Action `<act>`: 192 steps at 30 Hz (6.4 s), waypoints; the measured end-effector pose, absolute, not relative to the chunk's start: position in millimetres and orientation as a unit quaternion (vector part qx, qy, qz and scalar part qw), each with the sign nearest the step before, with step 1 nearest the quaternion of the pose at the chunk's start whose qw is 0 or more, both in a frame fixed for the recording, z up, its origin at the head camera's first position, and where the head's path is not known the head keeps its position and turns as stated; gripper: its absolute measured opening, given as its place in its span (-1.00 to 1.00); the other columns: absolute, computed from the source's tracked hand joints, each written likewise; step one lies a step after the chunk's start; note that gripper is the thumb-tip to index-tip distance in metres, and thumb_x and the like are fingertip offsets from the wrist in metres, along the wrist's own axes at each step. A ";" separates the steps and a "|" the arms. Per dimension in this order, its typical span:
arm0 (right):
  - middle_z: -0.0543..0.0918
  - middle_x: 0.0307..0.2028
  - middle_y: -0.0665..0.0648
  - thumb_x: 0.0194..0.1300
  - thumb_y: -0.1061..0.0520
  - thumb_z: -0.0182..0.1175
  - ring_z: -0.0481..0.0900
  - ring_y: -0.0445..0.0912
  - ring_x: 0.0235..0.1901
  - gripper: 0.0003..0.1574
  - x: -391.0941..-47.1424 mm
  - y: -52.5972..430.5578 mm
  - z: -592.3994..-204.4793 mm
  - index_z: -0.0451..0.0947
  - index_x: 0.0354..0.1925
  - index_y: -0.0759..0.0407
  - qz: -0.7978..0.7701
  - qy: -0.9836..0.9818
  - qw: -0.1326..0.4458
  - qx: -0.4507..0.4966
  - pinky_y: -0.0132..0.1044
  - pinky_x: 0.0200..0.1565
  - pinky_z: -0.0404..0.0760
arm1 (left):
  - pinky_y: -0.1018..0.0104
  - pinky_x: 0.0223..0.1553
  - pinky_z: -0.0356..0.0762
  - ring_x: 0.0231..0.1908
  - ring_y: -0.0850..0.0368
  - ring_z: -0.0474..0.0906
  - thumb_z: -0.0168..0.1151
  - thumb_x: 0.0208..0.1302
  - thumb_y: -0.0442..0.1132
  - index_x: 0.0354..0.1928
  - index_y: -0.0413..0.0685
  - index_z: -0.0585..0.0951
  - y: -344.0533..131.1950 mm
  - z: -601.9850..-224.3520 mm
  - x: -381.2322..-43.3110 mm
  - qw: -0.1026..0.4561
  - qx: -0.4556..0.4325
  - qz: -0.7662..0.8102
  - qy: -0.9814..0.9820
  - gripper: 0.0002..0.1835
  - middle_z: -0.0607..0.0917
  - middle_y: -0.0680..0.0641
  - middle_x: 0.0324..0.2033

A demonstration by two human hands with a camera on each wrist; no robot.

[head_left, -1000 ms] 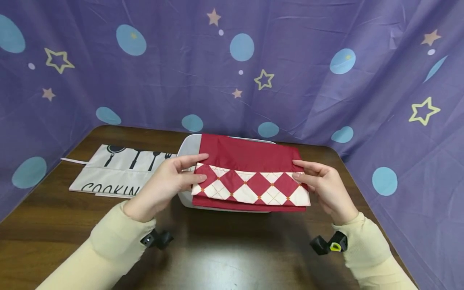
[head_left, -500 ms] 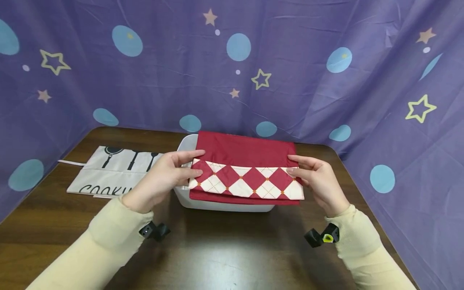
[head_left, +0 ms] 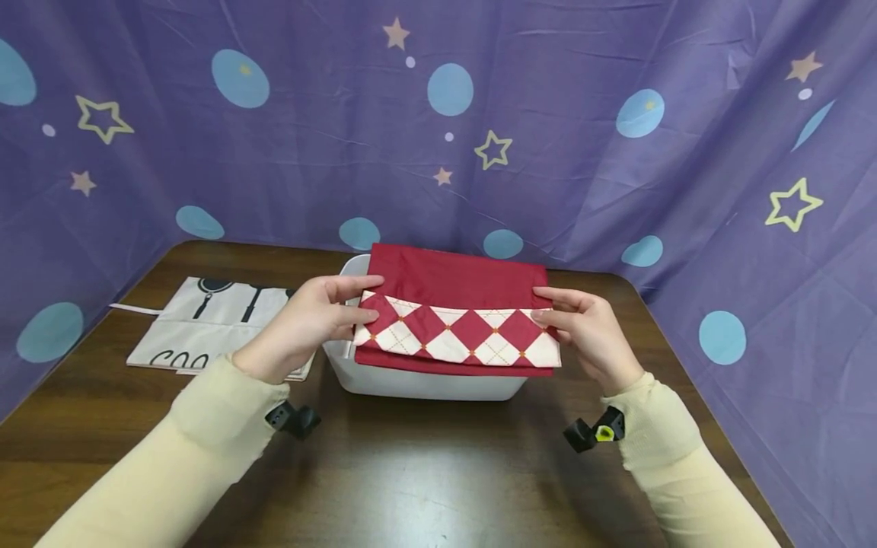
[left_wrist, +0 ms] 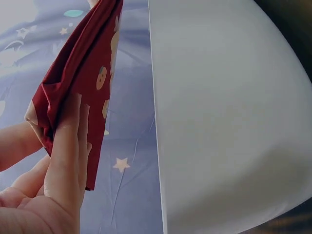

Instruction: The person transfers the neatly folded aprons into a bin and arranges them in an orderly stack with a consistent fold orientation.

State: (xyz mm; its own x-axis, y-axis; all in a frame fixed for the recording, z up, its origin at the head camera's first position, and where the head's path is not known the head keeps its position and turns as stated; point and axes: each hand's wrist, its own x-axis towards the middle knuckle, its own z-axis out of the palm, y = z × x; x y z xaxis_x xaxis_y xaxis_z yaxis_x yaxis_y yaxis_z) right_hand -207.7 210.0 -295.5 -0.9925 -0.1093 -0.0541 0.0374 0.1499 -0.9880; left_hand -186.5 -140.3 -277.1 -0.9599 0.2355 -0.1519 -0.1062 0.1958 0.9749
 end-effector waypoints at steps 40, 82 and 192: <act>0.57 0.02 0.15 0.33 0.29 0.16 0.66 -0.28 -0.22 -0.17 -233.8 193.7 -292.9 0.11 0.49 0.31 -0.690 0.720 0.075 0.001 -0.42 -0.20 0.68 | 0.44 -0.20 0.64 0.17 -0.10 0.47 0.03 0.48 -0.18 0.51 -0.17 0.16 -143.3 -269.1 -206.8 0.110 0.011 0.616 0.780 -0.36 0.39 -0.24 0.38; 0.47 0.19 0.33 0.38 0.30 0.08 0.61 -0.27 -0.16 -0.26 -235.8 186.9 -298.6 0.16 0.46 0.36 -0.664 0.740 0.103 -0.012 -0.45 -0.13 0.66 | 0.39 -0.09 0.65 0.22 -0.16 0.47 0.00 0.49 -0.21 0.49 -0.31 0.15 -146.9 -278.4 -205.3 0.104 0.017 0.615 0.782 -0.37 0.33 -0.30 0.41; 0.57 0.15 0.47 0.36 0.31 0.14 0.63 0.16 0.14 -0.50 -152.5 72.9 -344.6 0.44 0.22 0.51 -0.728 0.594 0.229 -0.254 -0.06 0.21 0.57 | 0.66 -0.02 0.52 -0.02 0.73 0.40 0.01 0.52 -0.21 0.49 -0.40 0.05 -214.6 -324.1 -140.6 0.041 0.041 0.590 0.805 -0.33 0.24 -0.43 0.41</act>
